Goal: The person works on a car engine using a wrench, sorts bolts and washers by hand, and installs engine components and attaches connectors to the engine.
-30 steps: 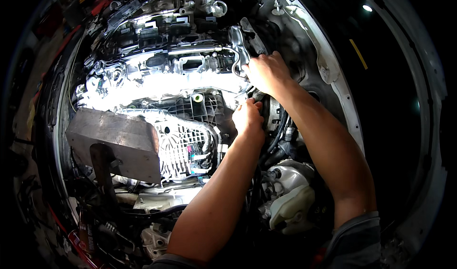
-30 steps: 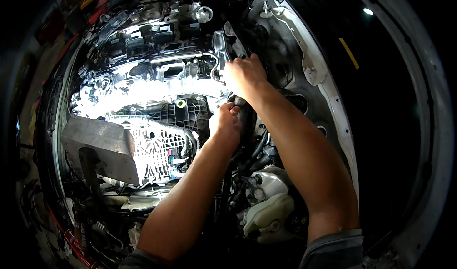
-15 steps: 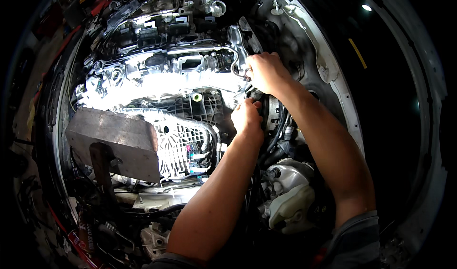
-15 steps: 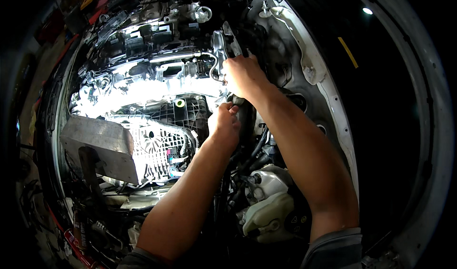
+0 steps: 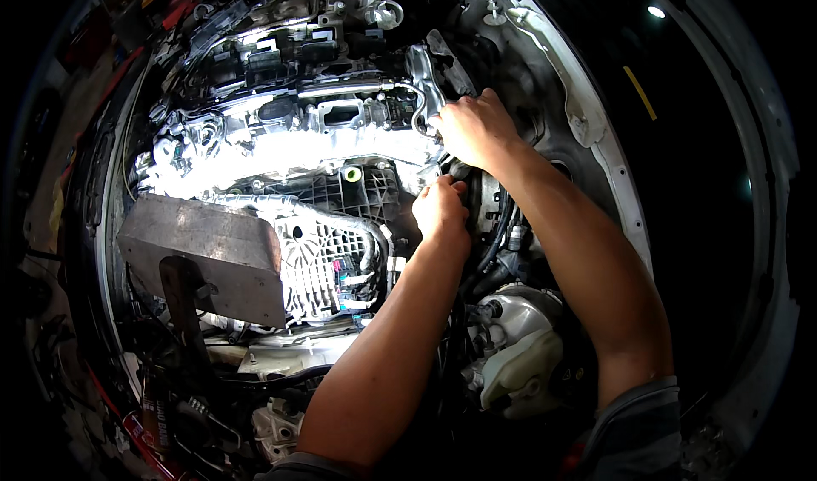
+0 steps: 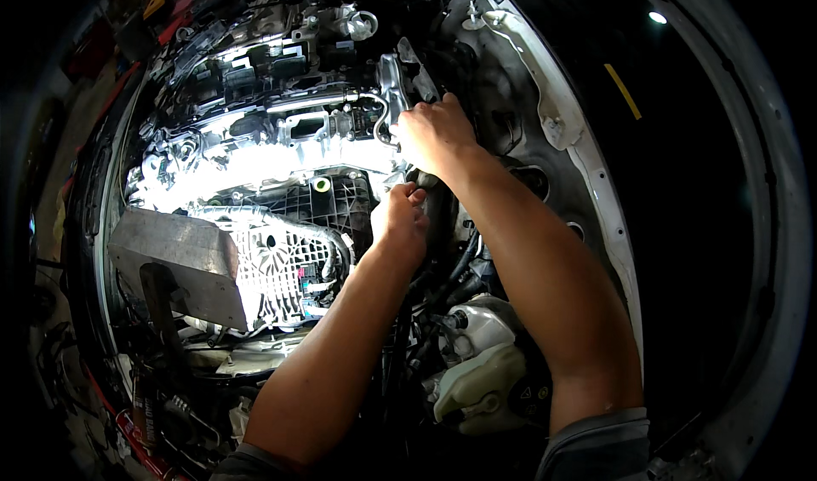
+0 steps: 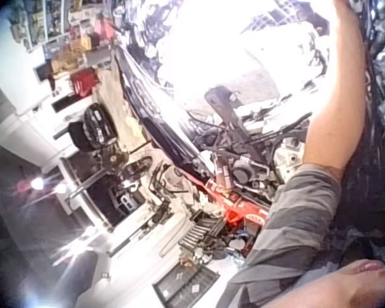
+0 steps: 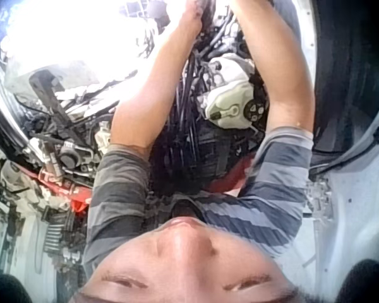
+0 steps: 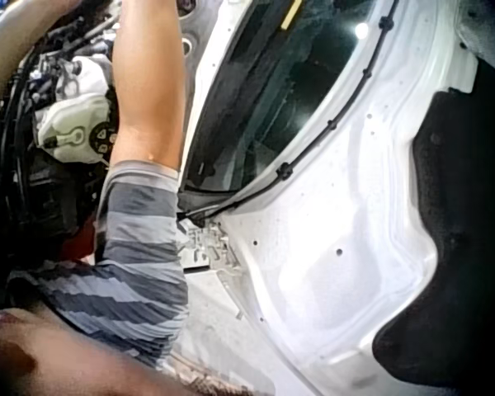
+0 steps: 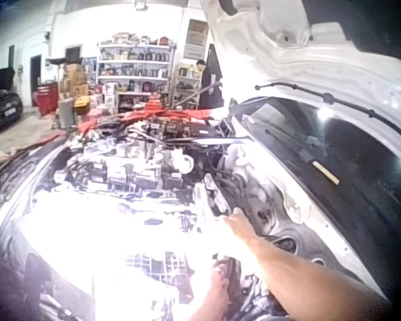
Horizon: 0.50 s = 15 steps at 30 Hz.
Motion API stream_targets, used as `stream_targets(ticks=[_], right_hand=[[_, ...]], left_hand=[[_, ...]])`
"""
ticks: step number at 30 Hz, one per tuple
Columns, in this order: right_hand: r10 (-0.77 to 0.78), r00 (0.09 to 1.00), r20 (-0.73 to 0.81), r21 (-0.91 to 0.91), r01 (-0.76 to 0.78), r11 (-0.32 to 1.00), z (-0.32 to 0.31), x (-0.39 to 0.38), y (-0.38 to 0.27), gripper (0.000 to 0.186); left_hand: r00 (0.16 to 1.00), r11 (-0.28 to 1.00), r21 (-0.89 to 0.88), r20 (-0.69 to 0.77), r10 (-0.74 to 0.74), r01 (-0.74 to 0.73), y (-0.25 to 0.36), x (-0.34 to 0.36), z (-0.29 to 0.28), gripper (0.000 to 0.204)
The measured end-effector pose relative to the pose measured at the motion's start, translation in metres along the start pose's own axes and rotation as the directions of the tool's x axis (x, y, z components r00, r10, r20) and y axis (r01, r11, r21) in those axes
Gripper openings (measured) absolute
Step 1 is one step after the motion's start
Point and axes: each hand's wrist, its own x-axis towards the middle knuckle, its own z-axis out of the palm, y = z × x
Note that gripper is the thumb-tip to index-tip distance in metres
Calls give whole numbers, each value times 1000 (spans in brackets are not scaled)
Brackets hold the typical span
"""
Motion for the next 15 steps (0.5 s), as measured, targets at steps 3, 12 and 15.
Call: stream_targets(ticks=[3,12,15], right_hand=[[84,996,-7,27,-84,996,-4,1,-4,36],[178,973,149,33,-185,982,-21,-2,-7,38],[150,983,102,25,-153,988,-18,-1,-3,35]], left_hand=[[1000,1000,5,-7,-3,3,-1,1,0,18],[1000,1000,-2,12,-4,4,-4,7,-1,16],[1000,1000,-9,10,-8,8,-5,6,0,16]])
